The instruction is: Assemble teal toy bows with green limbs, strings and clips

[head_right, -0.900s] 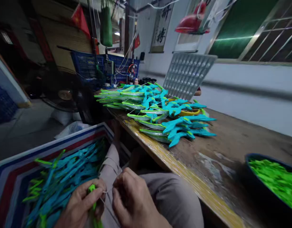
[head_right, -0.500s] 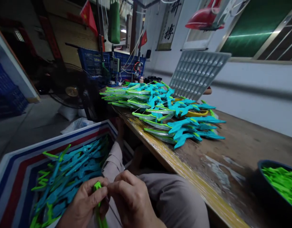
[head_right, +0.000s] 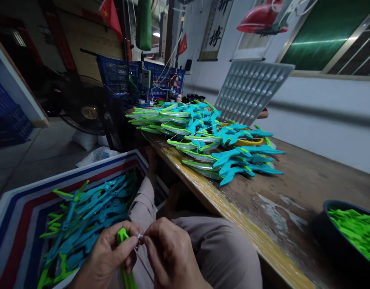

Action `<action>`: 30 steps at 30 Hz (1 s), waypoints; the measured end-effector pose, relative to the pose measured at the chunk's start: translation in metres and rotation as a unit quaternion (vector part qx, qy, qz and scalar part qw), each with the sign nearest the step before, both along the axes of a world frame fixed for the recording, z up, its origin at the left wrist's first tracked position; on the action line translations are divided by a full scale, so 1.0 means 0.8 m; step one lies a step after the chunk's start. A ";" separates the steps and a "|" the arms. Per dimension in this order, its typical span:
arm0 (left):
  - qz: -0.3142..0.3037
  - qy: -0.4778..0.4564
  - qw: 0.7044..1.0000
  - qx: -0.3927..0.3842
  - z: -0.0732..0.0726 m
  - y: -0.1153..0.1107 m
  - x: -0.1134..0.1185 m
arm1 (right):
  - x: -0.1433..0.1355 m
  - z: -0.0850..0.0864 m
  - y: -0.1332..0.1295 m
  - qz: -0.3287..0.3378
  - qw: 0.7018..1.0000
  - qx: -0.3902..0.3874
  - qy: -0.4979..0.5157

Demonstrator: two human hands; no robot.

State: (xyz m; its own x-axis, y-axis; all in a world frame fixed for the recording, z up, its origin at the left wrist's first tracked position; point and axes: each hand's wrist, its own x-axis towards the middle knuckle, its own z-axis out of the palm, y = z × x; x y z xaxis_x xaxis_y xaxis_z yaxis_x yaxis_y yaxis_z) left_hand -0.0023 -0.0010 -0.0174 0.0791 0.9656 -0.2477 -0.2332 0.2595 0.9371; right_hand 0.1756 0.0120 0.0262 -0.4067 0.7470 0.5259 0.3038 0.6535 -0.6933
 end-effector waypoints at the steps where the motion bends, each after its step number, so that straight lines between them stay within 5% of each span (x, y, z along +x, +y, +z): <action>1: -0.003 -0.003 1.000 0.000 0.000 0.000 0.000 | -0.001 0.000 0.000 -0.004 1.000 0.000 -0.003; 21: -0.024 -0.055 0.998 -0.019 0.023 -0.007 0.001 | -0.021 -0.017 -0.005 -0.042 0.997 0.060 -0.007; 30: -0.031 -0.086 0.996 -0.007 0.014 -0.009 -0.005 | -0.018 -0.012 -0.010 -0.023 0.999 0.034 0.031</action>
State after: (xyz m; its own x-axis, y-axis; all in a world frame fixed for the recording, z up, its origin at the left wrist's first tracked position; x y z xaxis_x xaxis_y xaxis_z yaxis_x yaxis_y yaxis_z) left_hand -0.0062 -0.0082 -0.0065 0.1807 0.9540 -0.2391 -0.3732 0.2914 0.8808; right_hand 0.1613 0.0041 0.0164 -0.3382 0.7255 0.5994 0.2915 0.6863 -0.6663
